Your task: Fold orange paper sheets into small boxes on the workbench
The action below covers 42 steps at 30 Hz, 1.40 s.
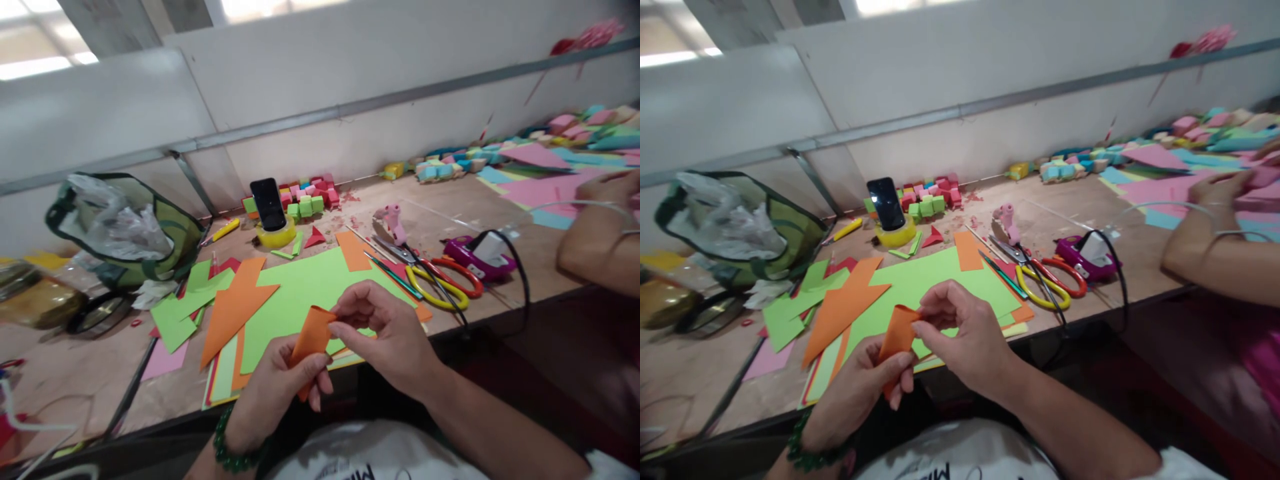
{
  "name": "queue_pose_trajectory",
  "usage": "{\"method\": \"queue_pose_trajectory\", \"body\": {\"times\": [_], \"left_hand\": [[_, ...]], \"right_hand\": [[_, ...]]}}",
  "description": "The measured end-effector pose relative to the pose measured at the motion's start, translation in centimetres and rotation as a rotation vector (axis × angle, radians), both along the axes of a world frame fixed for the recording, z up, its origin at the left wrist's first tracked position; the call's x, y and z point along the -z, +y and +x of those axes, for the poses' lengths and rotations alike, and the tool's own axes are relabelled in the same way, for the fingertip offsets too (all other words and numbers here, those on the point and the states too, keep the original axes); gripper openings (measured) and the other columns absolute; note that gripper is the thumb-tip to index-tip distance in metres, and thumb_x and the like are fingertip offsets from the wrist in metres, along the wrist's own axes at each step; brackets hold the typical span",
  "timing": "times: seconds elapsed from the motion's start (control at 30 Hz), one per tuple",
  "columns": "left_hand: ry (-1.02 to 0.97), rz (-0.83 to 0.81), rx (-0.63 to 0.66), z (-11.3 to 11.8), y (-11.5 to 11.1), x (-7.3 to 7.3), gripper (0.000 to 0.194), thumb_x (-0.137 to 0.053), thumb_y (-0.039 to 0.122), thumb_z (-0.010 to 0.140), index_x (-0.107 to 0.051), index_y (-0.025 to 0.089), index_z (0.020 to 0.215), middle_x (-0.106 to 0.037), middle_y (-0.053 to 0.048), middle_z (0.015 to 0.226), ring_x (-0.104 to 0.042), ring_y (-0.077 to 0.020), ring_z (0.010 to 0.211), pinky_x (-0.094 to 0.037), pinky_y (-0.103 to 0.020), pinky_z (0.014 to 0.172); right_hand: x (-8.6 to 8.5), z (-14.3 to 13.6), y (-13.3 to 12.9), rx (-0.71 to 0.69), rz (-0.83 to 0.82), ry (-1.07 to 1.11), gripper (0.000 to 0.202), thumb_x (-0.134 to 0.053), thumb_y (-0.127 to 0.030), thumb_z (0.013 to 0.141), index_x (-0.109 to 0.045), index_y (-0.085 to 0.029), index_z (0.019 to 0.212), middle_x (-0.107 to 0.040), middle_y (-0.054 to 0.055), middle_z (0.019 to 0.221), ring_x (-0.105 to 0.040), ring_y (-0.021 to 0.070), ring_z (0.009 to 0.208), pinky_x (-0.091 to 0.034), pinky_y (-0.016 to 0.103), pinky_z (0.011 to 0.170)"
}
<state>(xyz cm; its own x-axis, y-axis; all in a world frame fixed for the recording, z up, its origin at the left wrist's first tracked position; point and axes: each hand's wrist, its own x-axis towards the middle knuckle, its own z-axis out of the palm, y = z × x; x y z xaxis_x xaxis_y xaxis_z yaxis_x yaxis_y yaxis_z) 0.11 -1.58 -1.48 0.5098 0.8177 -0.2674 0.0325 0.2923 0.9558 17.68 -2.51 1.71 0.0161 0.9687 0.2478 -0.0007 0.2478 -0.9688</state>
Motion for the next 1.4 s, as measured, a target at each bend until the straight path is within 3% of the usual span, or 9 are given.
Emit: {"method": "queue_pose_trajectory", "body": {"times": [0.17,0.63,0.9,1.07,1.2,1.4], "left_hand": [[0.003,0.013,-0.014,0.1,-0.1,-0.1,0.030,-0.068,0.040,0.080,-0.062,0.011,0.080,-0.067,-0.002,0.060,-0.054,-0.0057,0.041,-0.036,-0.014,0.042],[0.011,0.070,-0.034,0.1,-0.2,0.2,0.032,-0.065,0.043,0.081,-0.062,0.012,0.079,-0.068,-0.004,0.065,-0.057,-0.0081,0.046,-0.040,-0.017,0.046],[-0.003,0.188,0.118,-0.5,0.6,-0.8,0.031,-0.067,0.041,0.081,-0.069,0.011,0.086,-0.070,-0.008,0.081,-0.063,-0.0166,0.075,-0.050,-0.026,0.073],[-0.076,0.064,0.066,0.0,0.4,-1.3,0.032,-0.071,0.042,0.077,-0.071,0.010,0.076,-0.069,-0.007,0.068,-0.063,-0.0141,0.061,-0.051,-0.024,0.062],[-0.082,0.044,0.075,0.1,0.4,-1.0,0.031,-0.073,0.041,0.075,-0.072,0.010,0.077,-0.070,-0.007,0.071,-0.064,-0.0141,0.062,-0.052,-0.024,0.062],[-0.053,0.105,0.142,-0.2,1.0,-0.7,0.027,-0.072,0.038,0.076,-0.069,0.011,0.075,-0.065,-0.002,0.065,-0.057,-0.0095,0.061,-0.044,-0.019,0.060]], "right_hand": [[0.2,-0.2,-0.1,0.010,0.033,-0.009,0.020,-0.067,-0.014,0.074,-0.052,-0.020,0.085,-0.064,-0.001,0.076,-0.066,0.0113,0.072,-0.056,0.021,0.064],[0.8,-0.4,0.0,0.091,0.113,-0.112,0.022,-0.066,-0.013,0.075,-0.053,-0.020,0.090,-0.065,0.000,0.078,-0.068,0.0116,0.072,-0.057,0.021,0.066],[0.4,-0.4,-0.6,0.031,0.109,-0.208,0.032,-0.062,-0.009,0.077,-0.053,-0.021,0.105,-0.070,-0.001,0.078,-0.070,0.0107,0.073,-0.056,0.017,0.064],[-0.1,-0.3,-0.8,0.010,0.082,-0.208,0.035,-0.063,-0.010,0.075,-0.053,-0.020,0.107,-0.071,-0.001,0.077,-0.070,0.0109,0.070,-0.057,0.017,0.064],[-0.1,-0.3,-0.8,0.013,0.078,-0.178,0.030,-0.064,-0.012,0.076,-0.053,-0.019,0.102,-0.071,-0.001,0.073,-0.070,0.0107,0.065,-0.057,0.017,0.062],[0.7,-0.3,-1.2,0.087,0.258,-0.334,0.025,-0.062,-0.009,0.078,-0.051,-0.022,0.097,-0.070,-0.004,0.072,-0.070,0.0092,0.067,-0.054,0.014,0.062]]}}
